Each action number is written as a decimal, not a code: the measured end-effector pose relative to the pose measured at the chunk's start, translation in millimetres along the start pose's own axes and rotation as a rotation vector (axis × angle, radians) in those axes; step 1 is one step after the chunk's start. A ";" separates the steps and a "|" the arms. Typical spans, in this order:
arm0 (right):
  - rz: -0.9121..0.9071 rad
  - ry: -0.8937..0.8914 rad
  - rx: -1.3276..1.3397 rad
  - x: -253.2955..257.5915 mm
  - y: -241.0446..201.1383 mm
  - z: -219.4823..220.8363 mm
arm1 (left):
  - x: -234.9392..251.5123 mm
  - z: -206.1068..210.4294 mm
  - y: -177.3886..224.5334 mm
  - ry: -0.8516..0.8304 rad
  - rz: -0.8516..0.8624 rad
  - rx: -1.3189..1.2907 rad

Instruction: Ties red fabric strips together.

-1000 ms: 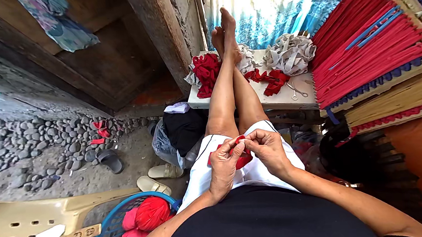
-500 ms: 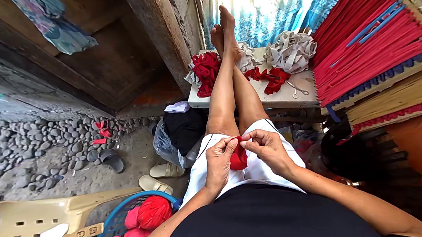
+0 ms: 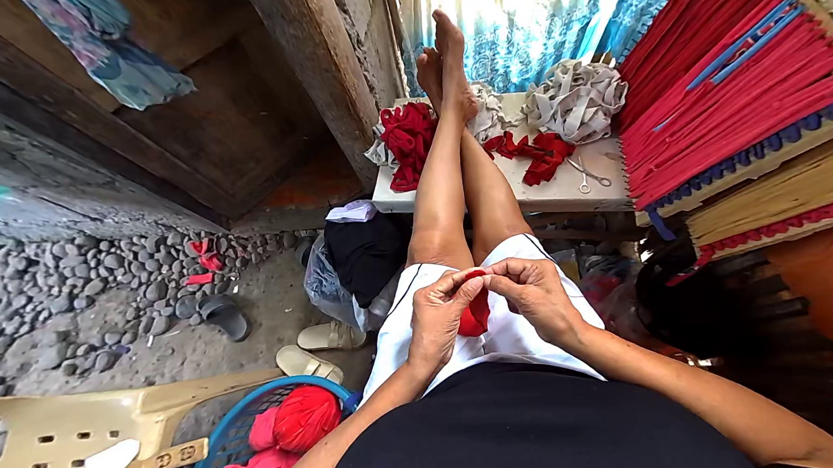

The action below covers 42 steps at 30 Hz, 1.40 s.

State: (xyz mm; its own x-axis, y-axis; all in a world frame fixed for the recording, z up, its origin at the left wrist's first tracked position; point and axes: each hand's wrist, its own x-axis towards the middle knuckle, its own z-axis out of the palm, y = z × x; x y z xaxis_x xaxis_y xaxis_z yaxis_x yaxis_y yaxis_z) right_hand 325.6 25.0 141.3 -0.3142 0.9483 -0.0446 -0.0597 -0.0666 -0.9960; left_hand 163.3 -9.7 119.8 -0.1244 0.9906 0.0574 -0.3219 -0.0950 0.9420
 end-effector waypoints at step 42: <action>-0.658 0.034 -0.781 -12.0 -13.2 -5.5 | -3.6 -12.7 8.5 -0.128 -0.454 -0.711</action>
State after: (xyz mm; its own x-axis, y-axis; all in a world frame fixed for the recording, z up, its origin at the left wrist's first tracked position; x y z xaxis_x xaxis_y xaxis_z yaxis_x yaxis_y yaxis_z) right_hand 335.4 16.2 154.5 -0.4138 0.7330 0.5399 0.4274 0.6800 -0.5958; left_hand 149.1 -15.3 123.4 0.2525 0.9471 -0.1982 -0.8330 0.3170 0.4536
